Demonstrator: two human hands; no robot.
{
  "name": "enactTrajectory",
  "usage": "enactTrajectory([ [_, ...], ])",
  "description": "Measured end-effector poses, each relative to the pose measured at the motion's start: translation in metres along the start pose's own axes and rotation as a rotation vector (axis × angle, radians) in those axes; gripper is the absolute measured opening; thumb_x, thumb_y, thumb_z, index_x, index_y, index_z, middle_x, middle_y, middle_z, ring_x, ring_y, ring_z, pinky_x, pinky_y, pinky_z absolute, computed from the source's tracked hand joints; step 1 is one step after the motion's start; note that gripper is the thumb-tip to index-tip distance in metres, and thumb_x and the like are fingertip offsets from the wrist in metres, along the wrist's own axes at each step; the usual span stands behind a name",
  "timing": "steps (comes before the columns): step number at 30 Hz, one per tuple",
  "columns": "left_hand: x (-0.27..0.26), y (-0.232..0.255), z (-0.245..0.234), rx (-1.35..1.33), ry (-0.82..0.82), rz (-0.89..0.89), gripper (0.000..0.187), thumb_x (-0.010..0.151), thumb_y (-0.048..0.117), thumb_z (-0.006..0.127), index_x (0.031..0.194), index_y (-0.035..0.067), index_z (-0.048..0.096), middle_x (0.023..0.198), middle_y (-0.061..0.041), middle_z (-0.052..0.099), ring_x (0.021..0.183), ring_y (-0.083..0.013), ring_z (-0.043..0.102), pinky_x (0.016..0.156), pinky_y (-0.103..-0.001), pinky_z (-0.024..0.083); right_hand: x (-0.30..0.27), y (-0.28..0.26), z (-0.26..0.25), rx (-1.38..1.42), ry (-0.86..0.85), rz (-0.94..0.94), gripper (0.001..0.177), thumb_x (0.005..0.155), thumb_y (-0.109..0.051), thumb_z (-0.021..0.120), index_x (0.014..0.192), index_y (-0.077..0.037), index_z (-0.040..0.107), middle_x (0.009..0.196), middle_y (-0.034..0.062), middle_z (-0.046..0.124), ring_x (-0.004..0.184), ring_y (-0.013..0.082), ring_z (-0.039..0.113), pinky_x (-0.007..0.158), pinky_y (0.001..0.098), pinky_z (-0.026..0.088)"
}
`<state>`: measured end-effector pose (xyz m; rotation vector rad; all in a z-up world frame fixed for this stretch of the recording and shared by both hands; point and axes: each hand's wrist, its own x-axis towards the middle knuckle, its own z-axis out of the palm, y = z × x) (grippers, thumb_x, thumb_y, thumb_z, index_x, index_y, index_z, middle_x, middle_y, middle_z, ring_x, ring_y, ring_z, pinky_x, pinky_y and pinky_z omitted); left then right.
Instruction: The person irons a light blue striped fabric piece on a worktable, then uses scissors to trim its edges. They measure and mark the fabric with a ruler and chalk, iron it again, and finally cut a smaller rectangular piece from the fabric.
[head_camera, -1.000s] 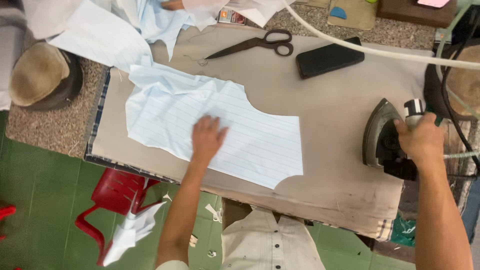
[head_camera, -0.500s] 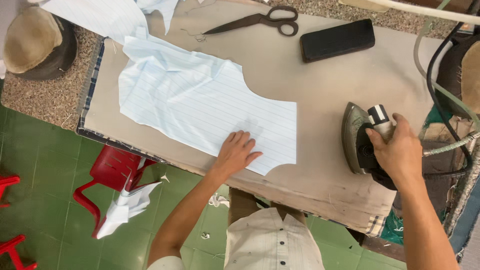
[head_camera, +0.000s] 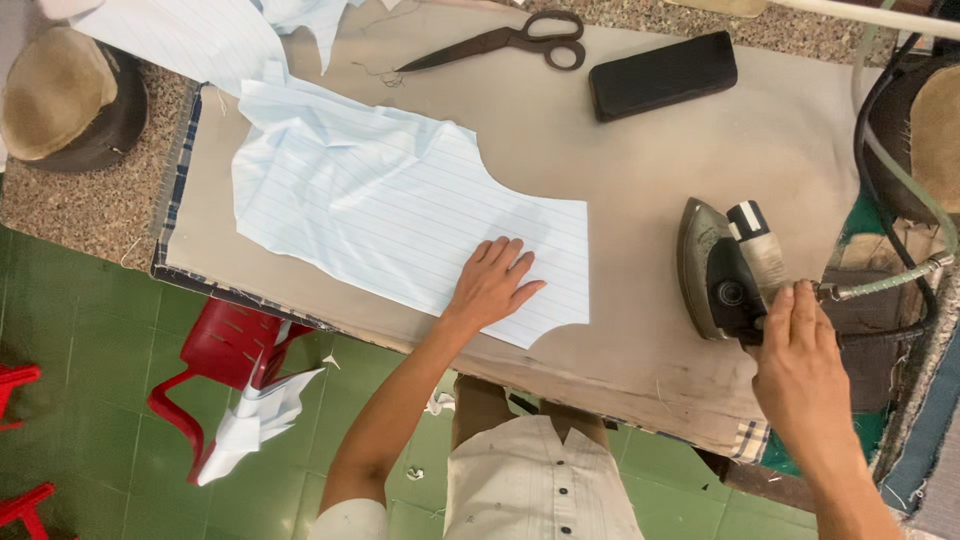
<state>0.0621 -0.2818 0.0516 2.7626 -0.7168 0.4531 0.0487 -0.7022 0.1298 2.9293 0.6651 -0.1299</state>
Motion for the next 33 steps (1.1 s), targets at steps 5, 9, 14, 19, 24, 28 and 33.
enactTrajectory([
  [5,-0.013,-0.009,-0.004,-0.094,-0.007,0.017,0.039,0.103,0.042,0.061,0.11,0.004,0.065,0.118,-0.016,0.06,0.104,-0.0328,0.058,0.088,-0.043,0.048,0.089,0.013,-0.035,0.511,-0.343,0.446,0.061,0.099,-0.034,0.061,0.152,-0.006,0.045,0.109,0.0208,0.07,0.094,0.0404,0.069,0.073,0.0524,0.053],
  [9,-0.023,-0.035,-0.013,-0.089,0.088,-0.218,0.048,0.106,0.039,0.059,0.138,0.003,0.057,0.15,-0.021,0.051,0.139,-0.0408,0.051,0.114,-0.053,0.045,0.126,-0.016,-0.054,0.75,-0.367,0.636,0.064,0.101,-0.041,0.059,0.153,-0.006,0.048,0.107,0.0215,0.065,0.102,0.0425,0.061,0.086,0.0512,0.044],
  [14,-0.02,-0.056,0.006,-0.042,-0.012,-0.336,0.063,0.109,0.045,0.046,0.155,0.002,0.042,0.164,-0.02,0.036,0.154,-0.0361,0.031,0.126,-0.055,0.022,0.152,-0.103,-0.089,0.568,-0.282,0.504,0.062,0.105,-0.05,0.052,0.139,0.001,0.052,0.098,0.0302,0.071,0.095,0.0539,0.067,0.077,0.0613,0.051],
  [19,-0.025,-0.058,0.027,-0.05,-0.168,-0.404,0.073,0.109,0.053,0.04,0.16,0.001,0.032,0.168,-0.021,0.027,0.158,-0.0348,0.02,0.128,-0.056,0.006,0.185,-0.179,-0.075,0.515,-0.249,0.407,0.063,0.105,-0.055,0.049,0.131,0.003,0.056,0.097,0.0292,0.073,0.097,0.0462,0.074,0.079,0.0572,0.06],
  [24,-0.021,-0.055,0.01,-0.125,-0.368,-0.486,0.08,0.107,0.059,0.035,0.163,0.002,0.025,0.172,-0.02,0.017,0.16,-0.0345,0.011,0.128,-0.057,-0.002,0.174,-0.19,-0.062,0.403,-0.348,0.416,0.059,0.107,-0.061,0.042,0.118,-0.004,0.056,0.091,0.0227,0.074,0.093,0.0412,0.076,0.077,0.0539,0.061],
  [28,-0.026,-0.06,0.024,-0.096,-0.371,-0.479,0.082,0.106,0.061,0.033,0.164,0.005,0.022,0.173,-0.017,0.012,0.161,-0.0329,0.007,0.128,-0.057,-0.004,0.152,-0.161,-0.067,0.389,-0.341,0.495,0.061,0.107,-0.06,0.045,0.117,-0.001,0.057,0.091,0.028,0.074,0.091,0.0464,0.075,0.079,0.0568,0.06],
  [33,-0.03,-0.05,0.022,0.123,-0.207,-0.378,0.071,0.109,0.054,0.035,0.16,0.005,0.036,0.169,-0.017,0.026,0.157,-0.0345,0.023,0.128,-0.057,0.019,0.128,-0.065,-0.023,0.397,-0.245,0.583,0.058,0.115,-0.054,0.047,0.113,0.003,0.051,0.091,0.0401,0.069,0.082,0.0642,0.063,0.068,0.0681,0.047],
])
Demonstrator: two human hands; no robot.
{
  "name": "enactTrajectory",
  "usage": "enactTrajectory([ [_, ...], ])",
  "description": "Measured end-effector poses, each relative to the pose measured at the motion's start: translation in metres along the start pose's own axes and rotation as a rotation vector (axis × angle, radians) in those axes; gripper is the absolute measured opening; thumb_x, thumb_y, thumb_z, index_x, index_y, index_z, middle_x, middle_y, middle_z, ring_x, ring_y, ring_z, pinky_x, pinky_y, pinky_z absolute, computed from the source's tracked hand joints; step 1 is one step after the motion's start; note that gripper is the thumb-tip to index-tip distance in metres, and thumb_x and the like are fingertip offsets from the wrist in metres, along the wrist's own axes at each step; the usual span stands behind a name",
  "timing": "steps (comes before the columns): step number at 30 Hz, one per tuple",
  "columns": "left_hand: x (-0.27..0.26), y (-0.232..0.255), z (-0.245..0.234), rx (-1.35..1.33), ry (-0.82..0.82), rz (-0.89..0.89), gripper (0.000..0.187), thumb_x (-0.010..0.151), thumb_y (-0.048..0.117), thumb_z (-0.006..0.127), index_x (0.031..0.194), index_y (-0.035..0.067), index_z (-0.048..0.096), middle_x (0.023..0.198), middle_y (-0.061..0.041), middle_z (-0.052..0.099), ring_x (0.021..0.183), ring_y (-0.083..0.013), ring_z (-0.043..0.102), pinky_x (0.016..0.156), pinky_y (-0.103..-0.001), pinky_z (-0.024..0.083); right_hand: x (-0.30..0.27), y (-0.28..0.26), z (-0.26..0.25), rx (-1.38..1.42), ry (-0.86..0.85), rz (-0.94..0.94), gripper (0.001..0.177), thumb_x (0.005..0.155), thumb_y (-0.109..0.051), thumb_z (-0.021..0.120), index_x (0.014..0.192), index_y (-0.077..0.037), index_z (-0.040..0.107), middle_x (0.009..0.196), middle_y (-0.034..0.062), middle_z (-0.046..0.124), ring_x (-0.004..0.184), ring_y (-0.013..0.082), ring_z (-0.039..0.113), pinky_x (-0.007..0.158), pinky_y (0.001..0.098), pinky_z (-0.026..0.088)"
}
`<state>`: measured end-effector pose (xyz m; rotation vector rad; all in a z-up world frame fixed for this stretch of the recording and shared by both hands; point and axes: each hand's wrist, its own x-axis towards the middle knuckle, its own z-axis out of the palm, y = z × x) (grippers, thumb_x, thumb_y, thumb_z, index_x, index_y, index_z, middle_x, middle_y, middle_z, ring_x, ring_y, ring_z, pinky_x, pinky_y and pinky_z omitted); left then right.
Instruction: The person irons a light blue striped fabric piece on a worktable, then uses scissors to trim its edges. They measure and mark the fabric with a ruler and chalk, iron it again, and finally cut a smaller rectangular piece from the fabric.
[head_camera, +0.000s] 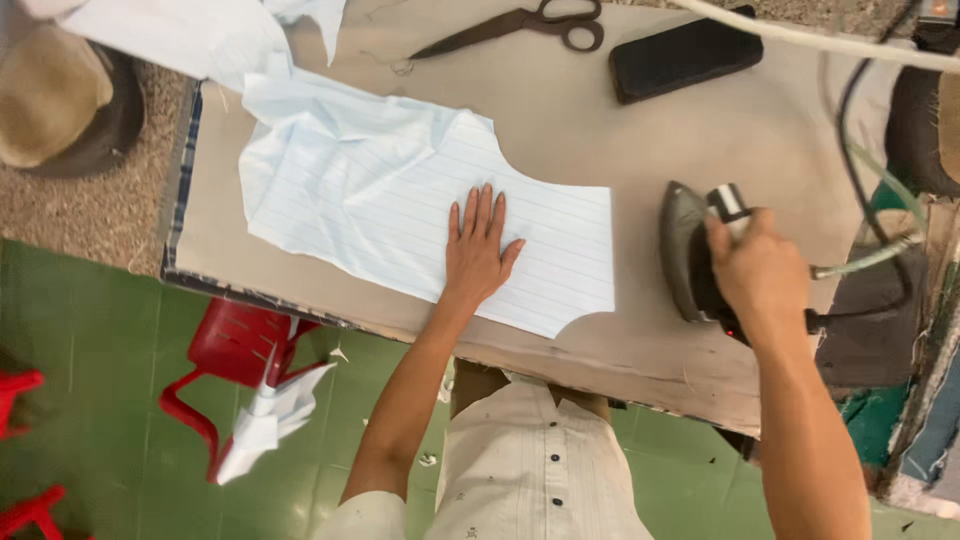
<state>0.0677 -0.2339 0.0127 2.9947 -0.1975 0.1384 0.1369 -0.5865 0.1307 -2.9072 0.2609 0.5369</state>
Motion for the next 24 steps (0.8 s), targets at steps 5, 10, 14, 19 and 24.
enactTrajectory([
  [5,-0.061,0.07,-0.02,-0.016,-0.255,0.065,0.08,0.106,0.061,0.028,0.163,0.006,0.021,0.172,-0.014,0.01,0.16,-0.0314,0.008,0.129,-0.055,0.005,0.006,0.06,-0.01,0.143,0.221,-0.302,0.051,0.115,-0.034,0.061,0.138,0.01,0.055,0.103,0.0352,0.065,0.08,0.0583,0.062,0.064,0.0638,0.048],
  [10,-0.112,0.12,-0.018,-0.059,-0.061,0.128,0.082,0.105,0.066,0.035,0.158,0.003,0.039,0.166,-0.012,0.036,0.154,-0.0283,0.033,0.127,-0.052,0.023,-0.065,0.076,-0.008,-0.267,0.368,-0.58,0.074,0.104,-0.037,0.061,0.15,0.018,0.043,0.154,0.0411,0.044,0.119,0.0607,0.058,0.086,0.066,0.054],
  [14,-0.122,0.123,-0.008,-0.002,-0.105,0.103,0.083,0.105,0.067,0.032,0.16,0.006,0.036,0.168,-0.011,0.029,0.156,-0.03,0.027,0.129,-0.052,0.019,-0.08,0.08,0.007,-0.536,0.636,-0.624,0.077,0.084,-0.026,0.096,0.143,0.01,0.061,0.148,0.0373,0.054,0.125,0.0461,0.063,0.095,0.0516,0.057],
  [19,-0.119,0.124,-0.009,-0.039,-0.126,0.097,0.082,0.105,0.065,0.036,0.161,0.006,0.031,0.169,-0.012,0.027,0.157,-0.0296,0.026,0.13,-0.052,0.017,-0.06,0.087,-0.004,-0.617,0.703,-0.576,0.109,0.06,-0.063,0.098,0.146,-0.004,0.065,0.142,0.0213,0.063,0.099,0.0315,0.065,0.083,0.0391,0.059],
  [24,-0.073,0.122,-0.014,-0.114,0.256,0.17,0.055,0.106,0.049,0.045,0.121,0.001,0.068,0.137,-0.02,0.06,0.13,-0.0371,0.056,0.113,-0.05,0.047,-0.007,0.068,-0.038,-0.095,0.147,-0.416,0.083,0.1,-0.039,0.072,0.158,0.01,0.039,0.132,0.0367,0.057,0.112,0.0564,0.056,0.069,0.067,0.051],
])
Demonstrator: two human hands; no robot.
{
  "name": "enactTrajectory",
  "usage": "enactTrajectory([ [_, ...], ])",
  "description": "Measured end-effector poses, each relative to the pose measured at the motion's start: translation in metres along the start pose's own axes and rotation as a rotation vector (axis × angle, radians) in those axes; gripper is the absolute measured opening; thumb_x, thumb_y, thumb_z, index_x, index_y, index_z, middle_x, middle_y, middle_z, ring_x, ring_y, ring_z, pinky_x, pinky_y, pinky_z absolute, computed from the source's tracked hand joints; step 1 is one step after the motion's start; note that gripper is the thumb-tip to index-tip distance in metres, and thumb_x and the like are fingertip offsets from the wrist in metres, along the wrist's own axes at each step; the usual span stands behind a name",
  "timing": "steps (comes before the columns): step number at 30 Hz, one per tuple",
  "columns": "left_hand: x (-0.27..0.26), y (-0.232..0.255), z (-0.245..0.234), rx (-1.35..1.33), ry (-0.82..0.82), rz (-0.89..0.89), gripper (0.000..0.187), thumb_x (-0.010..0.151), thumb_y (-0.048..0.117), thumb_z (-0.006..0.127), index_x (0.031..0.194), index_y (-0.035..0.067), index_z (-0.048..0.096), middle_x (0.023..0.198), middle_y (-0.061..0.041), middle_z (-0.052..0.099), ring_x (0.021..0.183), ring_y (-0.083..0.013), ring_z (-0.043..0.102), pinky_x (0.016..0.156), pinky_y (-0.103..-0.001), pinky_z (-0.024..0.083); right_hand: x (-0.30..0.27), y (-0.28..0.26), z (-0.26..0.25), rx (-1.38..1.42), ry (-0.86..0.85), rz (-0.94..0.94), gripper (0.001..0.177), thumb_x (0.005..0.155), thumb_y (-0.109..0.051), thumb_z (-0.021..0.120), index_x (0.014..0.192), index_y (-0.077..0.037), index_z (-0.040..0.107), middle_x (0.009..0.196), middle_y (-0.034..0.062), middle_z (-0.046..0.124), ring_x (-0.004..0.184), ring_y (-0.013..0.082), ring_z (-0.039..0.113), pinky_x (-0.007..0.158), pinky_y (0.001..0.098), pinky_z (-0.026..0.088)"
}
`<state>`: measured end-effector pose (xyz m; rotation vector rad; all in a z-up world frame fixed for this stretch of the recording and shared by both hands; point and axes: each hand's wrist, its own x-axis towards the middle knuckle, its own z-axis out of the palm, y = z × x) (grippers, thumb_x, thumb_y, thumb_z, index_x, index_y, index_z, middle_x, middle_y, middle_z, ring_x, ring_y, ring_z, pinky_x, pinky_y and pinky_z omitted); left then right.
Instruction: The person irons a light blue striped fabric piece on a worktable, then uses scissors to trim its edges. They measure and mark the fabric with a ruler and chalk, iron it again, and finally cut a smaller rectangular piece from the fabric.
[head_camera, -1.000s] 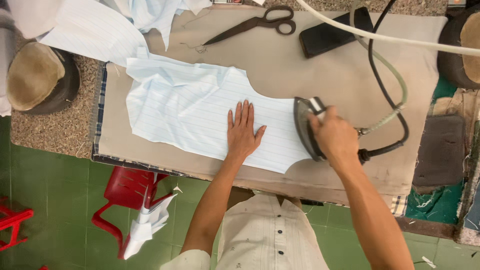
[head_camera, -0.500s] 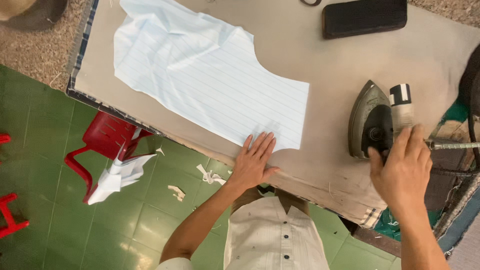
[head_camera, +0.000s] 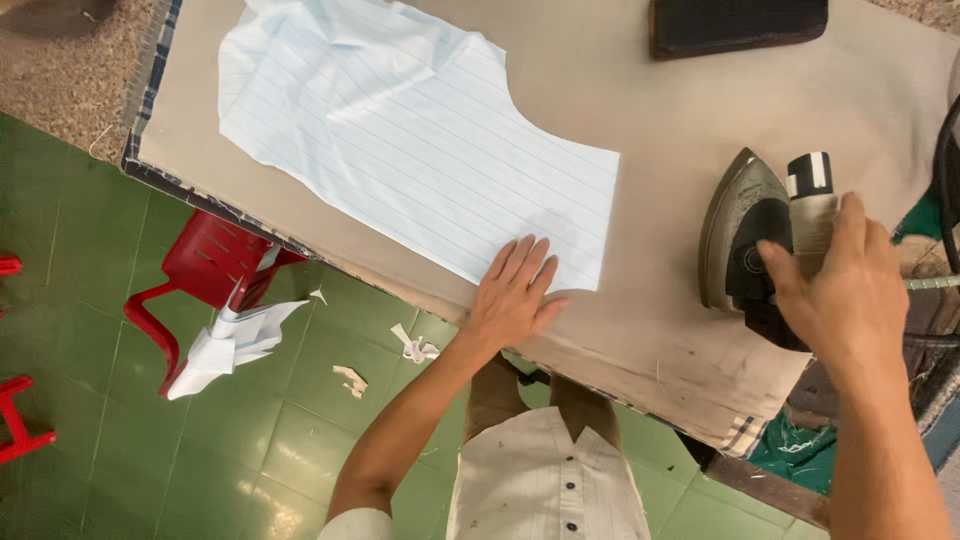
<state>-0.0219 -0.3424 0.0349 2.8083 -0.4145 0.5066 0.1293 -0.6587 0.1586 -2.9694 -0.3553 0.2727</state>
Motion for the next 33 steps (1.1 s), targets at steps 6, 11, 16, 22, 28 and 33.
enactTrajectory([
  [6,0.069,-0.021,0.016,-0.047,-0.083,0.137,0.035,0.106,0.037,0.056,0.11,0.004,0.065,0.101,-0.009,0.056,0.093,-0.0278,0.052,0.083,-0.038,0.045,0.03,-0.015,0.004,0.318,-0.13,0.224,0.051,0.111,-0.019,0.062,0.144,0.01,0.036,0.111,0.0407,0.06,0.092,0.0661,0.058,0.067,0.0699,0.045],
  [11,0.077,-0.031,0.021,-0.052,-0.13,0.207,0.036,0.106,0.034,0.057,0.124,0.004,0.065,0.123,-0.011,0.059,0.109,-0.0292,0.056,0.092,-0.041,0.048,0.026,-0.002,0.022,0.26,-0.015,0.124,0.059,0.108,-0.019,0.066,0.148,0.013,0.036,0.119,0.0433,0.06,0.093,0.0688,0.057,0.07,0.0705,0.043],
  [16,0.07,-0.031,0.007,-0.092,-0.098,0.221,0.025,0.106,0.025,0.058,0.111,0.002,0.065,0.111,-0.011,0.056,0.098,-0.0282,0.054,0.085,-0.04,0.046,0.027,0.004,0.031,0.242,0.012,0.105,0.061,0.109,-0.021,0.068,0.15,0.012,0.035,0.12,0.0434,0.061,0.088,0.068,0.058,0.067,0.0691,0.044],
  [22,0.044,-0.034,-0.006,-0.128,-0.133,0.174,0.031,0.106,0.028,0.059,0.124,0.004,0.067,0.137,-0.014,0.059,0.127,-0.0332,0.059,0.111,-0.047,0.045,0.024,0.005,0.035,0.171,0.065,0.056,0.063,0.108,-0.024,0.068,0.15,0.013,0.039,0.118,0.0457,0.063,0.092,0.0674,0.06,0.071,0.0679,0.044],
  [28,-0.034,-0.026,-0.037,0.039,-0.228,0.031,0.055,0.111,0.041,0.048,0.148,0.001,0.053,0.158,-0.015,0.046,0.149,-0.0323,0.042,0.124,-0.052,0.034,-0.016,-0.059,0.066,-0.463,0.672,-0.303,0.039,0.119,-0.035,0.049,0.141,-0.008,0.066,0.142,0.0143,0.061,0.123,0.0247,0.061,0.093,0.0314,0.056],
  [33,-0.084,-0.015,-0.017,-0.06,-0.191,-0.063,0.069,0.103,0.06,0.04,0.16,0.021,0.039,0.164,-0.009,0.041,0.154,-0.0279,0.034,0.128,-0.054,0.016,-0.049,-0.116,0.153,0.126,0.295,-0.903,0.064,0.095,-0.057,0.054,0.145,-0.017,0.057,0.153,0.0089,0.055,0.147,0.0296,0.044,0.118,0.0516,0.033],
])
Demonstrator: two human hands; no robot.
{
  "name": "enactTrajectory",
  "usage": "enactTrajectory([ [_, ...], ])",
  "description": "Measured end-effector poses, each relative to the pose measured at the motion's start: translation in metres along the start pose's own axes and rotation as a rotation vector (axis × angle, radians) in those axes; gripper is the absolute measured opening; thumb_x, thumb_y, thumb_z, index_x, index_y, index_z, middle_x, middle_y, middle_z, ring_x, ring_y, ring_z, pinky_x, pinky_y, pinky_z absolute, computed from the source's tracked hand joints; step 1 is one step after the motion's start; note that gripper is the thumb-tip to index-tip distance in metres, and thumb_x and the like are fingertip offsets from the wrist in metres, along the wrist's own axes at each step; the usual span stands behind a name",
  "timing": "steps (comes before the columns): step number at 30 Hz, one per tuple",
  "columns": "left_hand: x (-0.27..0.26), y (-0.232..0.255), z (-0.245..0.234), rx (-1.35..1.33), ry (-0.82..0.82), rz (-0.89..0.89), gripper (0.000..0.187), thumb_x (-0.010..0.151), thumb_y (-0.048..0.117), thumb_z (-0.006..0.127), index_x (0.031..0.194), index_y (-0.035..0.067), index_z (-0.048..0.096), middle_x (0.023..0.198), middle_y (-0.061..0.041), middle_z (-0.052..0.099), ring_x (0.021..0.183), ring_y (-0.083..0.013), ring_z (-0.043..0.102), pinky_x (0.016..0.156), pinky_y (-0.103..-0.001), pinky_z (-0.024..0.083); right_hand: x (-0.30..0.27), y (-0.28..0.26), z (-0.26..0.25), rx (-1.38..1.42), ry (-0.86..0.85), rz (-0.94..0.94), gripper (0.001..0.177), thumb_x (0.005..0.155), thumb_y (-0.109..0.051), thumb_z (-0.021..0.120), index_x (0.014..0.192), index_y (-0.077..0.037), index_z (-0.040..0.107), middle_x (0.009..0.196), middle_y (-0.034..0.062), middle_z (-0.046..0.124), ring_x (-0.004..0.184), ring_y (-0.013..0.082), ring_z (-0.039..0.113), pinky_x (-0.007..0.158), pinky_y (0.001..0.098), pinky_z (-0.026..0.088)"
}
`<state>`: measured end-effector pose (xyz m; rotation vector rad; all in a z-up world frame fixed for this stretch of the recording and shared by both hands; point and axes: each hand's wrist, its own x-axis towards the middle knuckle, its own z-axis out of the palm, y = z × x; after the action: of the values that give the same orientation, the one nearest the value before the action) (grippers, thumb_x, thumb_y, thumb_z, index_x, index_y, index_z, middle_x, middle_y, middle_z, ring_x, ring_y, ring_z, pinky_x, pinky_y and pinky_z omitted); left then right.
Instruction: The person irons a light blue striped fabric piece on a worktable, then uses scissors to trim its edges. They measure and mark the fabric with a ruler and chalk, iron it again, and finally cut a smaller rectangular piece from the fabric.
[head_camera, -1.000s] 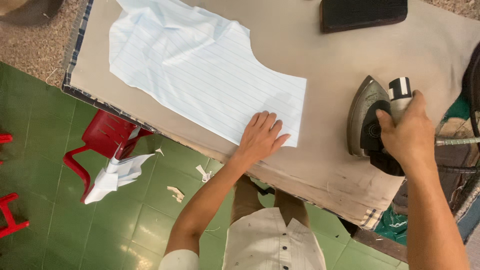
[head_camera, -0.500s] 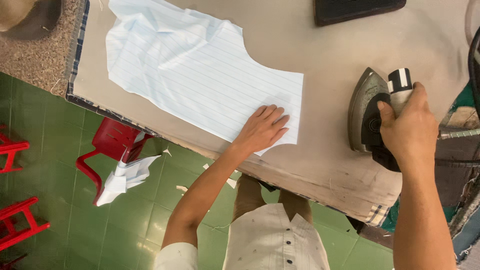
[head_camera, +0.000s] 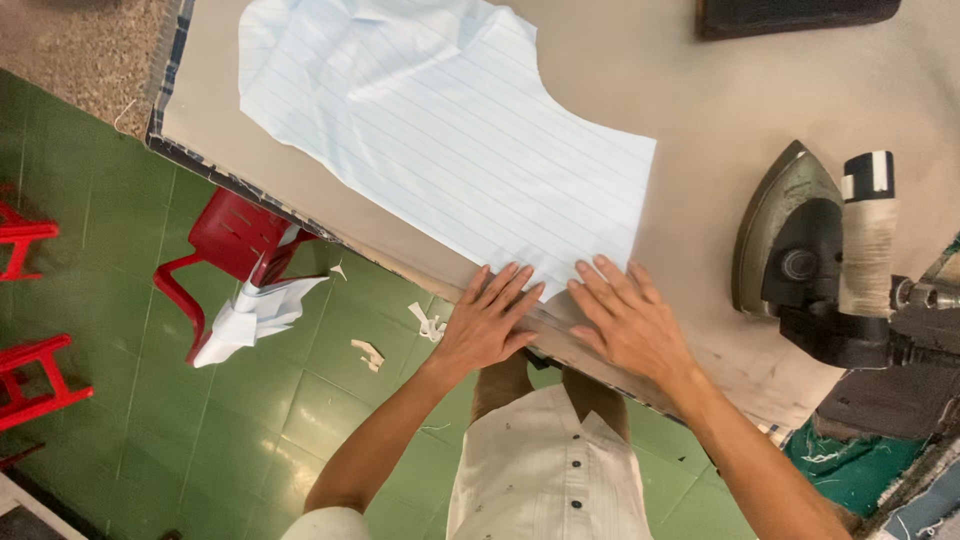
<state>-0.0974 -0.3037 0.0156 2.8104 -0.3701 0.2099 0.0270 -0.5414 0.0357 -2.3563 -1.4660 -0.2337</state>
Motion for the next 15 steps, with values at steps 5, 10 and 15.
enactTrajectory([
  [5,-0.012,-0.005,0.01,-0.049,0.021,-0.029,0.069,0.102,0.062,0.041,0.159,0.023,0.042,0.165,-0.01,0.04,0.154,-0.0286,0.034,0.127,-0.055,0.016,-0.017,0.008,0.027,0.063,-0.12,0.006,0.072,0.096,-0.068,0.039,0.149,-0.022,0.053,0.16,0.0079,0.048,0.152,0.0273,0.037,0.123,0.0534,0.023],
  [10,-0.014,-0.007,0.016,-0.038,0.035,-0.022,0.068,0.101,0.061,0.042,0.159,0.024,0.042,0.165,-0.009,0.04,0.153,-0.0286,0.036,0.127,-0.055,0.019,-0.021,0.01,0.031,0.044,-0.149,0.014,0.071,0.095,-0.071,0.039,0.148,-0.025,0.054,0.161,0.0059,0.048,0.152,0.0251,0.039,0.126,0.0529,0.019],
  [15,-0.016,-0.008,0.019,-0.044,0.05,-0.019,0.067,0.102,0.061,0.04,0.159,0.026,0.041,0.164,-0.008,0.041,0.153,-0.0264,0.036,0.127,-0.053,0.02,-0.021,0.009,0.031,0.045,-0.127,0.025,0.069,0.095,-0.07,0.042,0.146,-0.026,0.056,0.16,0.0064,0.049,0.151,0.0259,0.041,0.124,0.0541,0.024],
])
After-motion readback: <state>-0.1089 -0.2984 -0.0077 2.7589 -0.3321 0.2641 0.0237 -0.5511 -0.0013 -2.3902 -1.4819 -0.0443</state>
